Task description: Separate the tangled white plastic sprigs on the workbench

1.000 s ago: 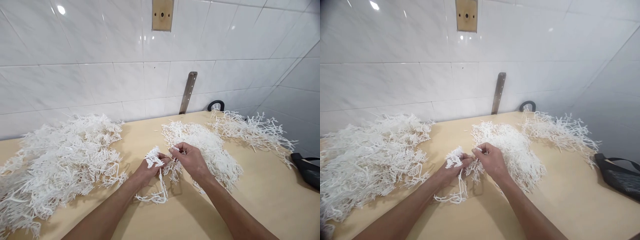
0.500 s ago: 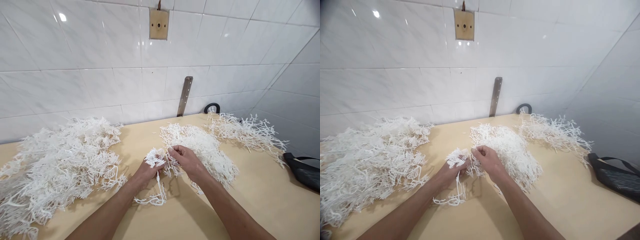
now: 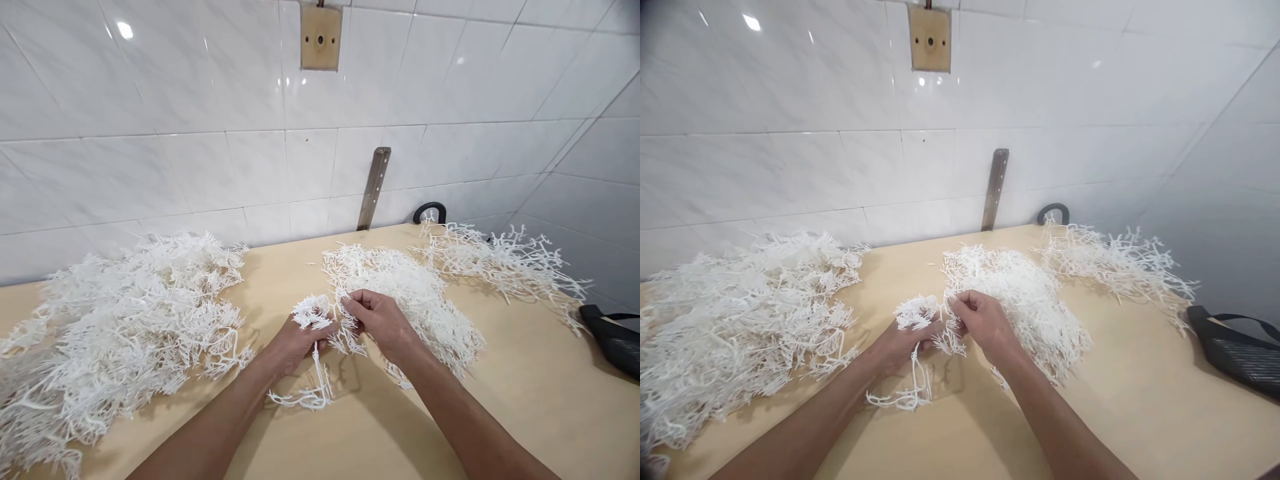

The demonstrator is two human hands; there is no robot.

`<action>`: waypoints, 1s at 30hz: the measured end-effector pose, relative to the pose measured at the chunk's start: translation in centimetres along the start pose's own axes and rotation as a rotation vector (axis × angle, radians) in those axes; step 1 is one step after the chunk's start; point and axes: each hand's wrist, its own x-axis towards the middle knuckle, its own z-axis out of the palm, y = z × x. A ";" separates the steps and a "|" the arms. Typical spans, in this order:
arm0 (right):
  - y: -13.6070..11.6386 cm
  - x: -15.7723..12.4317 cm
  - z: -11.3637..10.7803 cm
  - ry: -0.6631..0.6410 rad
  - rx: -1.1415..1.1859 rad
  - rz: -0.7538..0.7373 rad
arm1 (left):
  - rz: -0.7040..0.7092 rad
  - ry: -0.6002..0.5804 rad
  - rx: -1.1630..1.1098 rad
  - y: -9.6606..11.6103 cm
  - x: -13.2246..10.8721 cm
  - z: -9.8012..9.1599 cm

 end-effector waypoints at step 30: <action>-2.6 -1.8 -0.7 -0.145 -0.727 -0.182 | -0.121 0.082 -0.065 -0.1 0.2 -0.3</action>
